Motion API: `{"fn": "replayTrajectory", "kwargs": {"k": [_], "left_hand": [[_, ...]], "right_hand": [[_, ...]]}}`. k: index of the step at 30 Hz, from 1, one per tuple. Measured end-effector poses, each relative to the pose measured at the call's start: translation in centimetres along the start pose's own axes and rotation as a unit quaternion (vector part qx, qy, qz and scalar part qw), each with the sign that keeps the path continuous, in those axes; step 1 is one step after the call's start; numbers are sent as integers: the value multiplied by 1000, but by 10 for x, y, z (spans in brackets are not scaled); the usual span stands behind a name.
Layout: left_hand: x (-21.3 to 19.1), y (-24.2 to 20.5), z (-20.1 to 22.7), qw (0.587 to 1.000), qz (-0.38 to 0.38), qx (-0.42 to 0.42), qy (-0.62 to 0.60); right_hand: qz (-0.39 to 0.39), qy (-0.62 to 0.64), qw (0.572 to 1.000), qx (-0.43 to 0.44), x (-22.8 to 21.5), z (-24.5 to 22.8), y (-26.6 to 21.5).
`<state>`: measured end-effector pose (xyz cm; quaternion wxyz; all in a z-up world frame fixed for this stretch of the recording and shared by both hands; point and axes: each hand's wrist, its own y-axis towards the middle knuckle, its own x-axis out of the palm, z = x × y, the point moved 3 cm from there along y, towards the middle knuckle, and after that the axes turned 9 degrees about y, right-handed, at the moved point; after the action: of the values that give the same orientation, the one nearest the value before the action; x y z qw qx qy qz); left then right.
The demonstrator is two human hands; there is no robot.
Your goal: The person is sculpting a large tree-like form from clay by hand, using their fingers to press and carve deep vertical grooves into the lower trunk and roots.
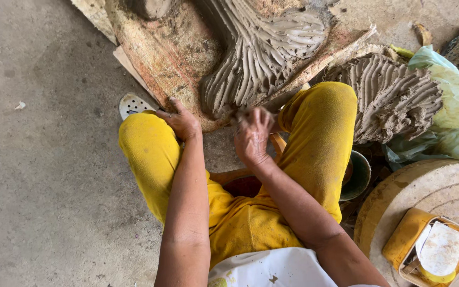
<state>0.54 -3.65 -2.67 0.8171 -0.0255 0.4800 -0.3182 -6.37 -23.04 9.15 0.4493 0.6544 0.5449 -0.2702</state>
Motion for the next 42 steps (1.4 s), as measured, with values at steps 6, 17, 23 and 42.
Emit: {"fn": "replayTrajectory", "kwargs": {"k": [6,17,23,42], "left_hand": [[-4,-3,-2,998,34,23,-41],[-27,-24,13,997,53,50,-21],[-24,-22,11,998,-56,-38,7],[5,2,-22,999,-37,14,-2]], "right_hand": [[10,162,977,139,2,32,-1],[-16,26,998,51,11,10,-13],[-97,-47,994,18,-2,-24,-7],[-14,-21,997,-67,-3,-45,-1]]}}
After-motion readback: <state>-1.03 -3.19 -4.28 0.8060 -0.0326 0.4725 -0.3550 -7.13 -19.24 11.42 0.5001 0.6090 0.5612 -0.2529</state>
